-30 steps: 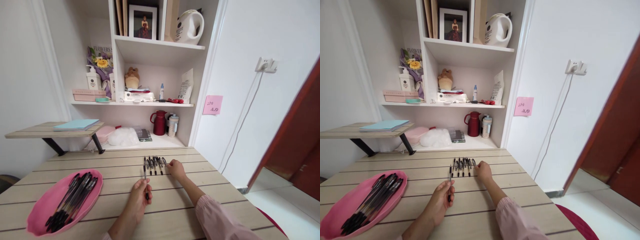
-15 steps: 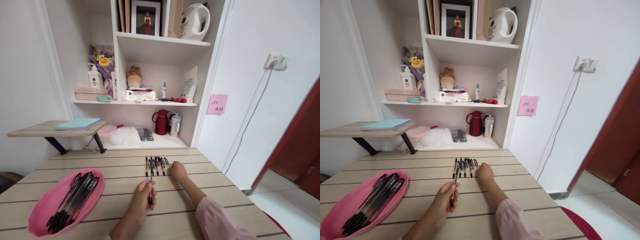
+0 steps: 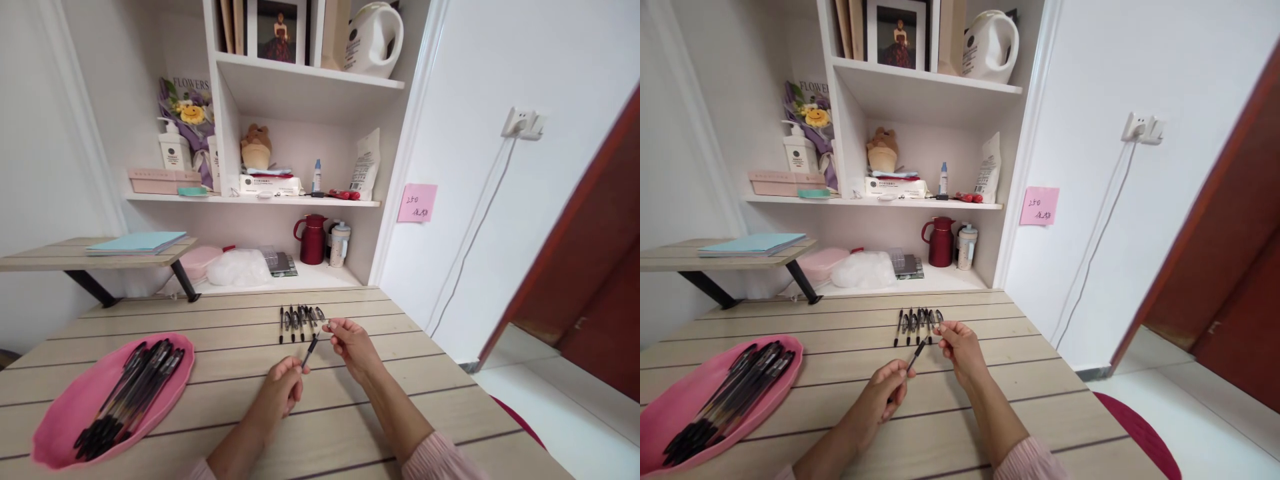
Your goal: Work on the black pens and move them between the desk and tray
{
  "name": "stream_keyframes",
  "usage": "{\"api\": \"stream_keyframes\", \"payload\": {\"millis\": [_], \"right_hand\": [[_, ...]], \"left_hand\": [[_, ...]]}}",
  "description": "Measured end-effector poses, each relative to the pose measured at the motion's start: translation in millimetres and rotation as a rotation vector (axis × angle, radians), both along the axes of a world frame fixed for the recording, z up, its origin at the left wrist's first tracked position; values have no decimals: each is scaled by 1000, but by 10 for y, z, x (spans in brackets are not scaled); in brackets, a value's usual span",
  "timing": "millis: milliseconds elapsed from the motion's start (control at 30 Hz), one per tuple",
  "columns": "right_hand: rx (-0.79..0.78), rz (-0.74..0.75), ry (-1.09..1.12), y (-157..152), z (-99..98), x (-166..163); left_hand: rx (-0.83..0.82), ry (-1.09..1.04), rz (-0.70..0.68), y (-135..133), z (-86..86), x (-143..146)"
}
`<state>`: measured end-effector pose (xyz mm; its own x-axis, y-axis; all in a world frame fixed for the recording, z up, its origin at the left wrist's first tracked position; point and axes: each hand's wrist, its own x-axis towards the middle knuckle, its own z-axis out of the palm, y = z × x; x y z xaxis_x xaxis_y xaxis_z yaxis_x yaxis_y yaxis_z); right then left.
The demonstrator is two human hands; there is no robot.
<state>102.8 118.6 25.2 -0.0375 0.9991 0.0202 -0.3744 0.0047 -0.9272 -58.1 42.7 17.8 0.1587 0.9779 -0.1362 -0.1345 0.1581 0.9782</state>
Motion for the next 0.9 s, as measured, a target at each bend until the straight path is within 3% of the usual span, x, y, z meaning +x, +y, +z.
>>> {"api": "stream_keyframes", "payload": {"millis": [233, 667, 900], "right_hand": [[-52, 57, 134, -92, 60, -42], [-102, 152, 125, -147, -7, -133], [-106, 133, 155, -176, -32, -160]], "left_hand": [[-5, 25, -30, -10, 38, 24], [5, 54, -37, -2, 38, 20], [14, 35, -30, 16, -1, 12]]}}
